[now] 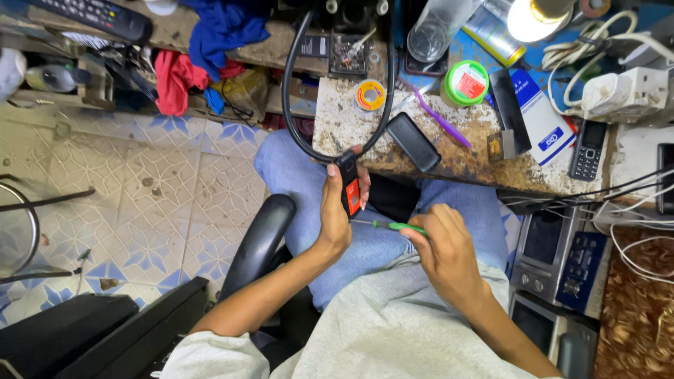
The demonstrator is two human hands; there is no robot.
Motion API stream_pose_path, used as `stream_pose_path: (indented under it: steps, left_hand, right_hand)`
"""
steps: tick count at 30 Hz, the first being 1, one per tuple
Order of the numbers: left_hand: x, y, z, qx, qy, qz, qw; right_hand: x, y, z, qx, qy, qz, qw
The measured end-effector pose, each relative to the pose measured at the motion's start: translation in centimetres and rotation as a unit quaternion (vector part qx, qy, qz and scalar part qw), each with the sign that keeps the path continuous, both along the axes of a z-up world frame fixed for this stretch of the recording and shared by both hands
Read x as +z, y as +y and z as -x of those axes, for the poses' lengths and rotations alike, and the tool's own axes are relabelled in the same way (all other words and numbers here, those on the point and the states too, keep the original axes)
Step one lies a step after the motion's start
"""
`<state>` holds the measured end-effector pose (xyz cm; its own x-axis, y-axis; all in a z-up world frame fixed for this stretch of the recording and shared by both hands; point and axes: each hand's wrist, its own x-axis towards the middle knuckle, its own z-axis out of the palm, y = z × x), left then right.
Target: The person holds a small black electronic device and uses a green screwdriver to unscrew its casing. They then insert a red battery into the device and continue to work on it with the screwdriver.
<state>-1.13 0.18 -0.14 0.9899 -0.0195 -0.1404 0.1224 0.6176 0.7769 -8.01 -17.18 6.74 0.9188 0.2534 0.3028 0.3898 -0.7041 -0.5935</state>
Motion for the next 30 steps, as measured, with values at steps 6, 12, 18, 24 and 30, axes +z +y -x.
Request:
stream_pose_path:
  steps: [6, 12, 18, 24, 30]
  left_hand:
    - [-0.8, -0.4, 0.3, -0.011, 0.026, 0.009, 1.0]
    - [0.5, 0.1, 0.2, -0.012, 0.061, 0.019, 0.998]
    - [1.2, 0.1, 0.2, -0.027, 0.106, 0.035, 0.993]
    - [1.3, 0.3, -0.2, -0.017, 0.098, 0.051, 0.994]
    - [1.5, 0.3, -0.3, -0.011, 0.085, 0.055, 0.995]
  right_hand:
    - [0.4, -0.4, -0.1, 0.029, 0.014, 0.016, 0.999]
    - [1.0, 0.2, -0.4, 0.018, 0.018, 0.041, 0.999]
    - [0.9, 0.4, -0.5, 0.018, 0.045, 0.041, 0.998]
    - [0.9, 0.1, -0.5, 0.036, 0.044, 0.05, 0.997]
    - [1.1, 0.8, -0.5, 0.004, 0.009, 0.097, 0.995]
